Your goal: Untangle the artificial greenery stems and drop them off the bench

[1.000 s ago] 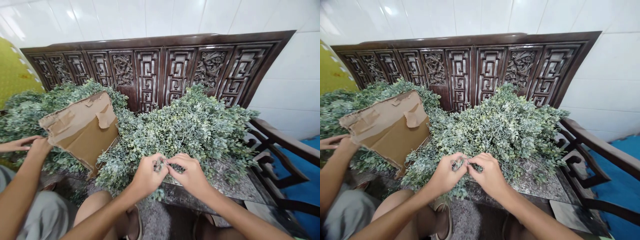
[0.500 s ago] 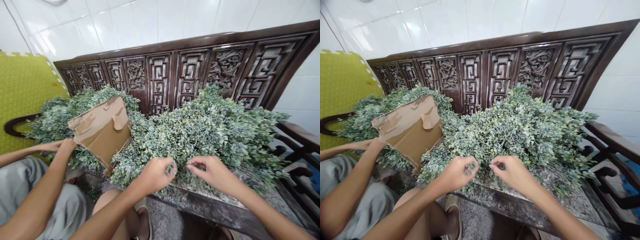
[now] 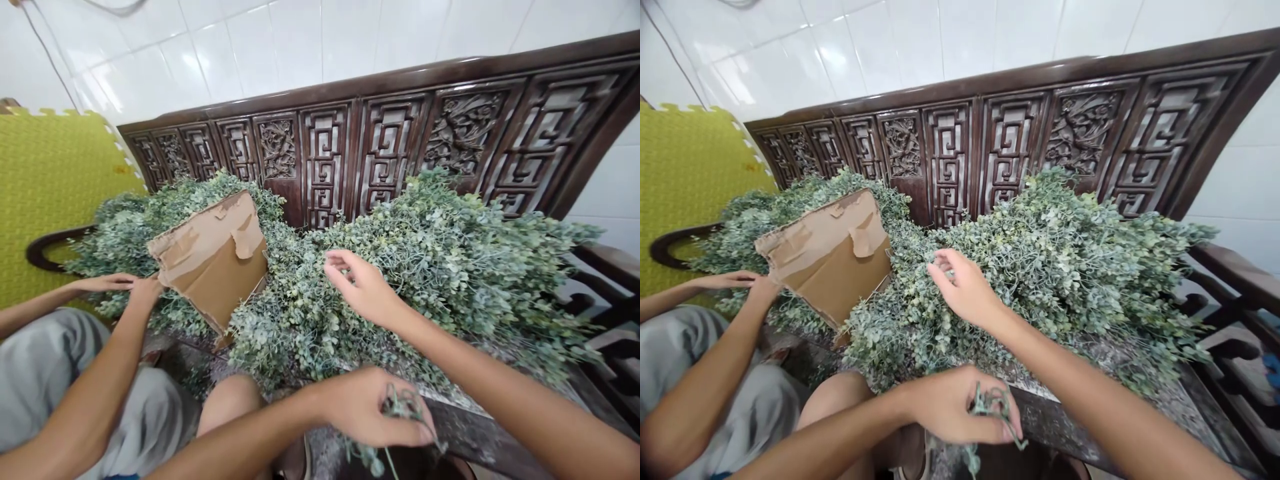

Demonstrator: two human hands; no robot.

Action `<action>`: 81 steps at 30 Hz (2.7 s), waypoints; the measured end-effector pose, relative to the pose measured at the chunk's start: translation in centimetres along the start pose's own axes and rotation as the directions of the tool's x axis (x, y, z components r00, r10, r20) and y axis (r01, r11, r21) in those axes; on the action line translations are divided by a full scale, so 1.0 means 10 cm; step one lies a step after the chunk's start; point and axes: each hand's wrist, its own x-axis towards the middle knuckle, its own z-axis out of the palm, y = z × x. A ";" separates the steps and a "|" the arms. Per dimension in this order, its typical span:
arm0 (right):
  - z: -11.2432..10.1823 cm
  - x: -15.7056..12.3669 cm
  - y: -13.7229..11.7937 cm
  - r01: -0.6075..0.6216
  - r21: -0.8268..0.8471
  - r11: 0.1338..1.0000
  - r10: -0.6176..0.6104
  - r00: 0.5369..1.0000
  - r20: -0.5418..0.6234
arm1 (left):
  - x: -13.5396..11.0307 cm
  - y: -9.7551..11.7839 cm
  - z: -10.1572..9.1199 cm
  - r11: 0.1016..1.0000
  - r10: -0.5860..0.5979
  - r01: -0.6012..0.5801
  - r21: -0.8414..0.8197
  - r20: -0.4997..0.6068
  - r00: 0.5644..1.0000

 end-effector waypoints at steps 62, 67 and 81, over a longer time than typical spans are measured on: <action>-0.67 -1.01 0.52 -0.215 -0.209 0.954 0.169 0.961 -0.219 | -0.05 0.10 -0.62 0.990 -0.094 -0.042 -0.138 -0.836 0.540; -0.77 -1.03 0.62 -0.226 -0.124 0.966 0.188 0.947 -0.260 | -0.10 0.07 -0.68 1.000 -0.016 -0.012 -0.025 -0.878 0.478; -0.75 -1.12 0.37 0.238 -0.086 0.967 -0.231 0.969 0.088 | 0.04 -0.07 -0.50 0.975 0.149 0.005 0.221 -0.677 0.720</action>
